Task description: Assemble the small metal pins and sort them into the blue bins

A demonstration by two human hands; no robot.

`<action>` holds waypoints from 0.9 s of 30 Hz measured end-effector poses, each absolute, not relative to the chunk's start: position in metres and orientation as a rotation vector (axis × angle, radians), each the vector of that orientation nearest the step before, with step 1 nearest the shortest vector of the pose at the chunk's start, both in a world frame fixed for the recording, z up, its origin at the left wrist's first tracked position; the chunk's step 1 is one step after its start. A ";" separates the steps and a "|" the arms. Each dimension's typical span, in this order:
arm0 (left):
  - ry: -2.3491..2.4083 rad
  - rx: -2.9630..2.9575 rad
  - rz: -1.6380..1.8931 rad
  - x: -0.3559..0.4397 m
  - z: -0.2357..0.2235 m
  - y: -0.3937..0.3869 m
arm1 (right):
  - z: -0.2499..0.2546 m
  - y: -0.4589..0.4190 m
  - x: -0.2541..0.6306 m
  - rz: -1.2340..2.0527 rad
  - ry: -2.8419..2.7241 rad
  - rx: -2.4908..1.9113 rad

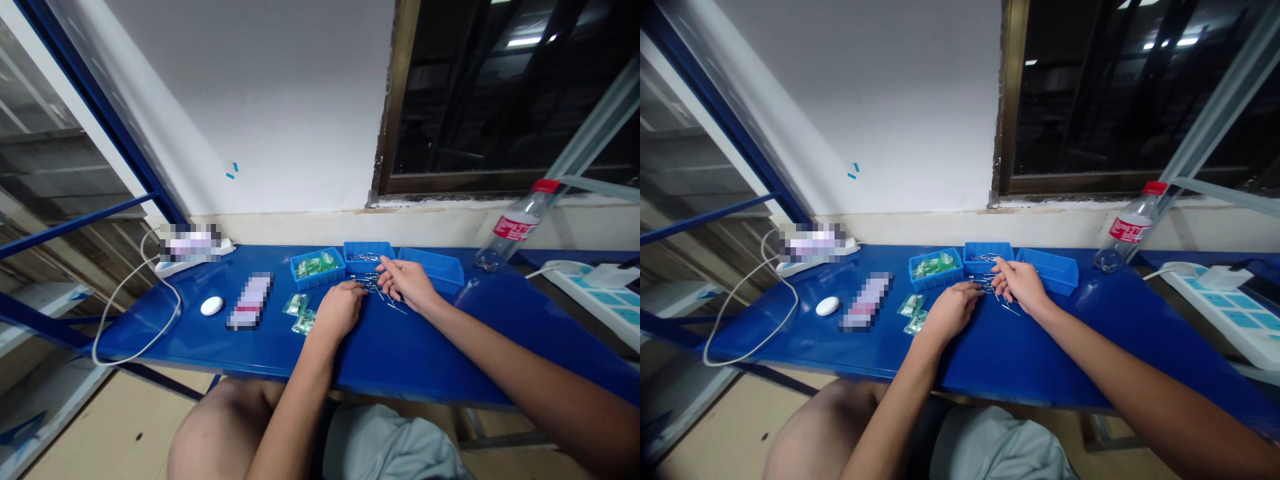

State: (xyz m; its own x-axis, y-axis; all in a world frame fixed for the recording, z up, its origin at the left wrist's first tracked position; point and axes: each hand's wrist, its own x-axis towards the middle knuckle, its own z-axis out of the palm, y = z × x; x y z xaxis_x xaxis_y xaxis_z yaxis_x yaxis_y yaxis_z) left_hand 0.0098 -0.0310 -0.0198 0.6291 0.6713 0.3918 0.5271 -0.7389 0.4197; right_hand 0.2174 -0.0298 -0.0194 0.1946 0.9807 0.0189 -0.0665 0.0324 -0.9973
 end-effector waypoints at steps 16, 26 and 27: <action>1.172 2.734 0.553 0.007 -0.005 -0.035 | -0.022 -0.050 0.212 0.601 -1.731 -1.319; 1.116 2.679 0.683 0.005 -0.011 -0.029 | -0.026 -0.045 0.213 0.275 -1.948 -1.240; 1.108 2.665 0.702 0.005 -0.011 -0.029 | -0.027 -0.044 0.214 0.234 -2.000 -1.223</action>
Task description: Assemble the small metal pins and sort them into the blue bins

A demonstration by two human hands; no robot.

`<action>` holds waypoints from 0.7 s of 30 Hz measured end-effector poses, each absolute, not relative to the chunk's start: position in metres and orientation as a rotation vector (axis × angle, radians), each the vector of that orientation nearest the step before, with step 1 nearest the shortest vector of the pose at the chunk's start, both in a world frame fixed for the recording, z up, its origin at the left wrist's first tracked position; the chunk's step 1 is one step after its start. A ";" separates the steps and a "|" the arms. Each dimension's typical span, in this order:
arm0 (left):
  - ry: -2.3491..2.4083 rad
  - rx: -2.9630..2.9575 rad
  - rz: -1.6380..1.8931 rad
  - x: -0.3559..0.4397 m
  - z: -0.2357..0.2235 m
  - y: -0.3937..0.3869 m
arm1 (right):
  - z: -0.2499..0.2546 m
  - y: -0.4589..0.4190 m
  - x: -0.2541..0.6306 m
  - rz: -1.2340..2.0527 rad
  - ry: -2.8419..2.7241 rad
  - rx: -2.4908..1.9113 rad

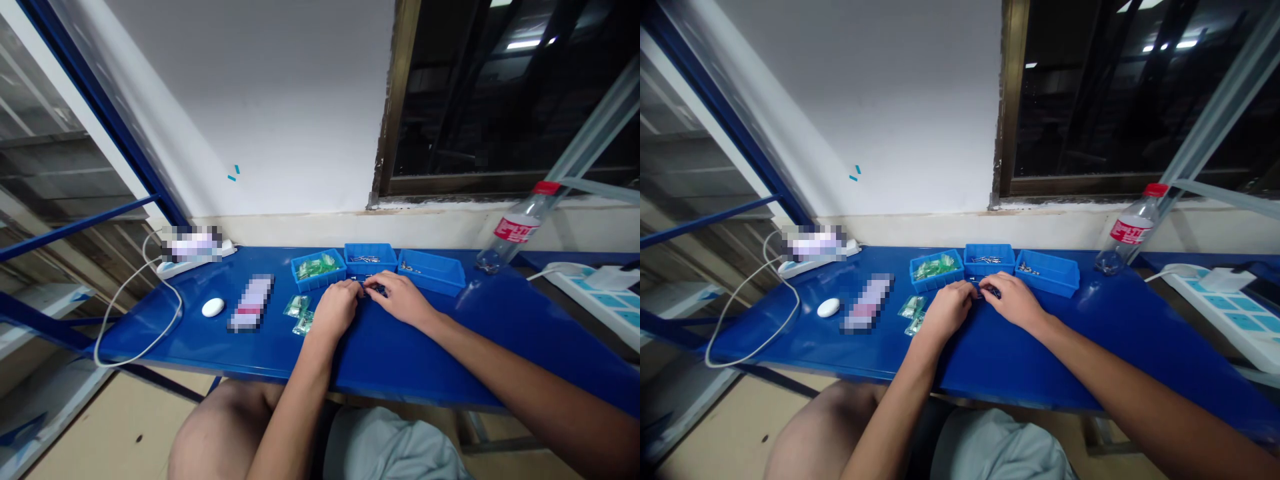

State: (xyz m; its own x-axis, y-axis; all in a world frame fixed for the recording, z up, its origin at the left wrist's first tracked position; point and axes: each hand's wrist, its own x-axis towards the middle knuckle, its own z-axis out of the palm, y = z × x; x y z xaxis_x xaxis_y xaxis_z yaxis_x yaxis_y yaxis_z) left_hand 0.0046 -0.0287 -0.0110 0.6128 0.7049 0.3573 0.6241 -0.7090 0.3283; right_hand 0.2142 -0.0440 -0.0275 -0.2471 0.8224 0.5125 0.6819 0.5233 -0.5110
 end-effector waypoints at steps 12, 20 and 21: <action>1.176 2.616 0.862 0.006 -0.010 -0.032 | -0.034 -0.039 0.216 0.121 -2.061 -1.144; 1.117 2.336 0.998 0.008 -0.006 -0.034 | -0.026 -0.046 0.209 0.264 -1.786 -1.210; 1.094 2.319 0.998 0.008 -0.006 -0.034 | -0.025 -0.047 0.208 0.284 -1.797 -1.209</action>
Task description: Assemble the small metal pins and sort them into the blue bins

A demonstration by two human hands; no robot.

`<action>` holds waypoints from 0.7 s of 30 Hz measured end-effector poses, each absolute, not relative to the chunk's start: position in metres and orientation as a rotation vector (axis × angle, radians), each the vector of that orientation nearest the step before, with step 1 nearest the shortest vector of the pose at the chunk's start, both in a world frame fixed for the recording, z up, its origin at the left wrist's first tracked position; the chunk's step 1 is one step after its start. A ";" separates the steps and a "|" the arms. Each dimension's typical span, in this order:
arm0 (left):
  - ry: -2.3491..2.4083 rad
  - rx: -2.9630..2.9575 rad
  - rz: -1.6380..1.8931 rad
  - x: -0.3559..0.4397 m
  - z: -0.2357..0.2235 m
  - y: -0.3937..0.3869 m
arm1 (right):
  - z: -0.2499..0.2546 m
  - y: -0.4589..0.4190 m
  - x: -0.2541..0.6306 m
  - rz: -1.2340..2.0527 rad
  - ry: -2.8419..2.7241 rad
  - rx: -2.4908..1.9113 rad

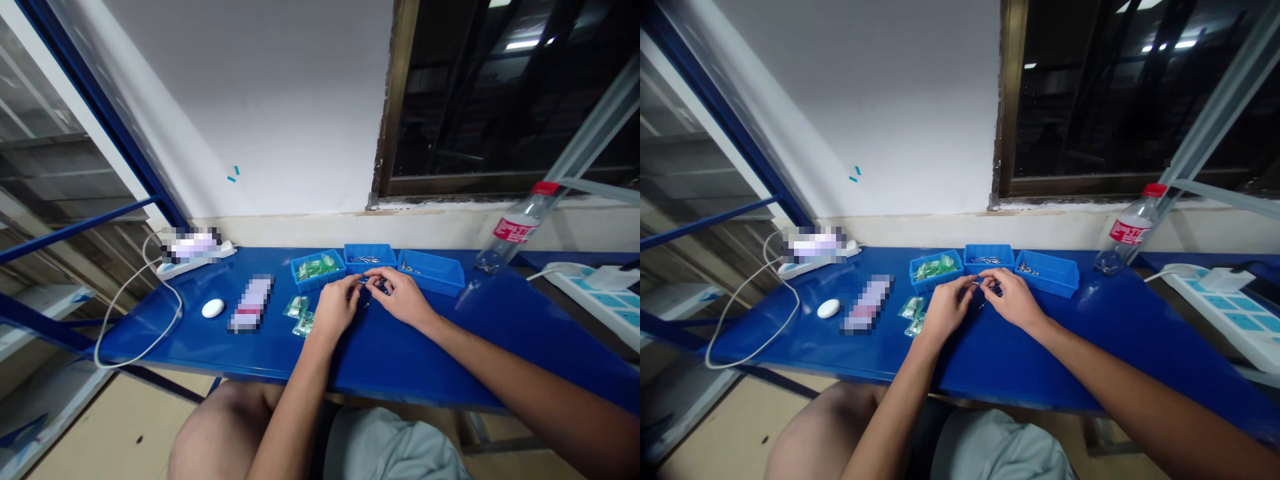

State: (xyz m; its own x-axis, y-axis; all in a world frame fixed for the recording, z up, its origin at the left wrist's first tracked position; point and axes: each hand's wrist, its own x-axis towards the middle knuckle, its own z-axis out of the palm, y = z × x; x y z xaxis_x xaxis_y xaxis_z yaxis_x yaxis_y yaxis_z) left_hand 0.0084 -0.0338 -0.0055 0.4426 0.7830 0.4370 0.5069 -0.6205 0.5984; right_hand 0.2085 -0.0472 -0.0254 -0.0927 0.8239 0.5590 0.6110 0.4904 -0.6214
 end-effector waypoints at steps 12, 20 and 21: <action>1.135 2.166 1.036 0.009 0.002 -0.040 | -0.016 -0.054 0.210 0.336 -1.775 -1.256; 0.965 1.920 1.092 0.012 -0.005 -0.036 | -0.020 -0.054 0.207 0.330 -1.852 -1.120; 0.973 1.909 1.107 0.011 -0.005 -0.036 | -0.021 -0.054 0.207 0.332 -1.867 -1.129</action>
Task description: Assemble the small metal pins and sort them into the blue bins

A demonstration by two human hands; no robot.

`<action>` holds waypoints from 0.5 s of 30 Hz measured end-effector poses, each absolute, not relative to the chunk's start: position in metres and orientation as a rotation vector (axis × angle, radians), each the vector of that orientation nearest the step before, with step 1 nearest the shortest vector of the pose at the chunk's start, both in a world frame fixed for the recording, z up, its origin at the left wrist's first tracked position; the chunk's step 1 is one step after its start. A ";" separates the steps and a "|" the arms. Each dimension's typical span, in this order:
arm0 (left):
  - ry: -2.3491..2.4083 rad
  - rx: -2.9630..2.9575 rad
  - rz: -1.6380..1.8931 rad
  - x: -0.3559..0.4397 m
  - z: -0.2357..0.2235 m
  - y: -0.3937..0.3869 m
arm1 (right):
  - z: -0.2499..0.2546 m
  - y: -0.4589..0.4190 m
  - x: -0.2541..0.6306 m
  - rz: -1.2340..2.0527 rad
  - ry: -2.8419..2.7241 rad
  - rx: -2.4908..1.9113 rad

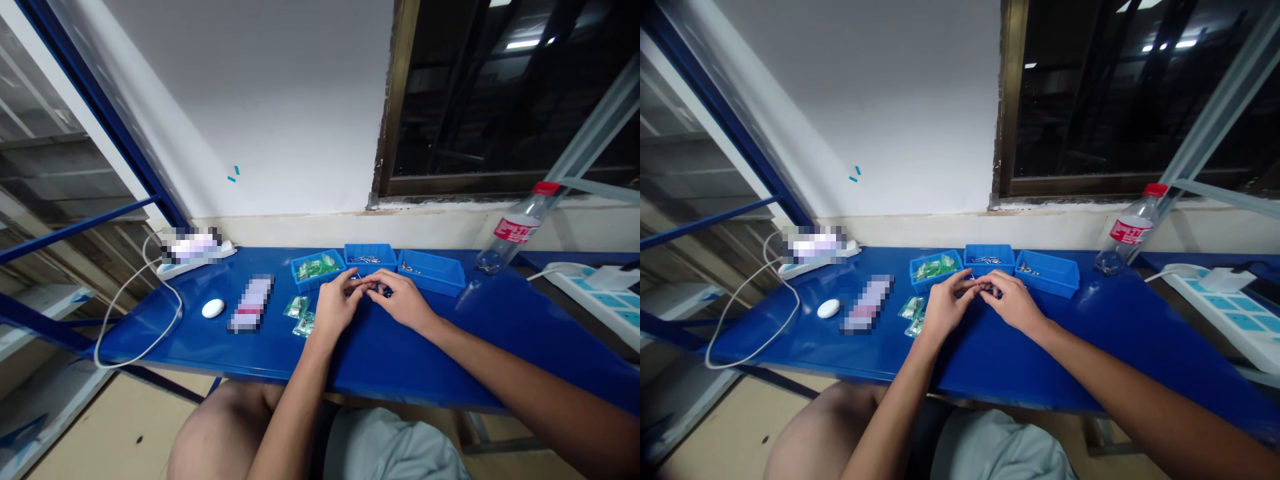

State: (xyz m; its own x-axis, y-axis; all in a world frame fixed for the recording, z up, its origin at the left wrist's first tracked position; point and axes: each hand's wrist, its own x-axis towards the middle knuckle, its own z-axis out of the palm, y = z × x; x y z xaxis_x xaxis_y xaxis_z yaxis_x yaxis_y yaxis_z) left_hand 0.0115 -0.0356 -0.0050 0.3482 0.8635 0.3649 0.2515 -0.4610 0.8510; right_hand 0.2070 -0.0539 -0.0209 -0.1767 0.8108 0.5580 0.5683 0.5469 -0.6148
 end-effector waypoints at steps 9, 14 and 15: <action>1.049 2.027 1.106 0.010 -0.008 -0.032 | -0.018 -0.057 0.203 0.383 -1.793 -1.197; 1.072 2.247 0.979 0.008 -0.009 -0.032 | -0.014 -0.058 0.204 0.332 -1.881 -1.173; 1.079 2.281 0.949 0.008 -0.009 -0.032 | -0.013 -0.058 0.204 0.333 -1.895 -1.166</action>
